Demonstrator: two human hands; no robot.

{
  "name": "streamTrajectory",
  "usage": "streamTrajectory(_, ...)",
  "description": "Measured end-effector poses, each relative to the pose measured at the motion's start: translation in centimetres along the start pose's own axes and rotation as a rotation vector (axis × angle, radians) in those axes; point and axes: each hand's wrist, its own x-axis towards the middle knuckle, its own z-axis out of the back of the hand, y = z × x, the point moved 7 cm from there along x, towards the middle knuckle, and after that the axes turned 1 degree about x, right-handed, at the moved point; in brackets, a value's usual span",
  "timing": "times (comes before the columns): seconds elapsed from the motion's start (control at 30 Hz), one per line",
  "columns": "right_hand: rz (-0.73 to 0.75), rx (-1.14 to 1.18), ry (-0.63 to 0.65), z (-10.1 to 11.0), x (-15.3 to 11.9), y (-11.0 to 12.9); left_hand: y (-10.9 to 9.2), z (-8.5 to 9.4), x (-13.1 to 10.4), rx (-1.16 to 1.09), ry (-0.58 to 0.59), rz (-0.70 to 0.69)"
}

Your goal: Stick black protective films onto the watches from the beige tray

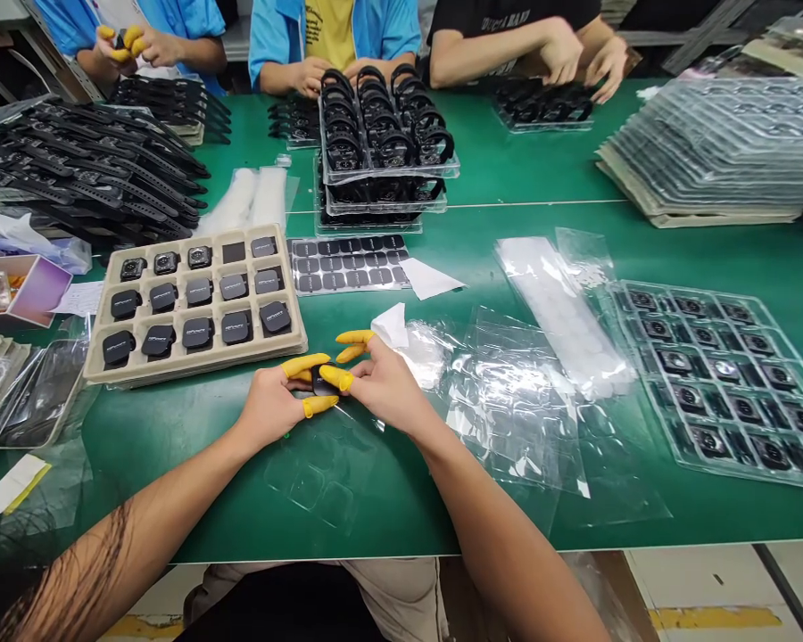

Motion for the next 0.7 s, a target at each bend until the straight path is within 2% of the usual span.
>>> streamTrajectory(0.1, 0.006, 0.019, 0.058, -0.6, 0.0, 0.0, 0.0, -0.1, 0.1, -0.013, 0.022, 0.013)
streamTrajectory(0.2, -0.027, 0.117, 0.013, -0.5, 0.1, -0.1, 0.1, 0.2, 0.2, -0.022, -0.003, 0.029)
streamTrajectory(0.33, -0.103, 0.164, -0.032, -0.4, -0.1, -0.3, 0.2, 0.6, 0.0, 0.035, -0.096, 0.03)
streamTrajectory(0.43, -0.082, 0.157, -0.082, -0.5, -0.3, -0.2, -0.1, 0.8, -0.2, 0.115, -0.15, -0.013)
streamTrajectory(0.7, -0.064, 0.138, -0.178, -0.8, -0.5, -1.3, -0.8, 1.0, -0.5, 0.185, -0.196, -0.058)
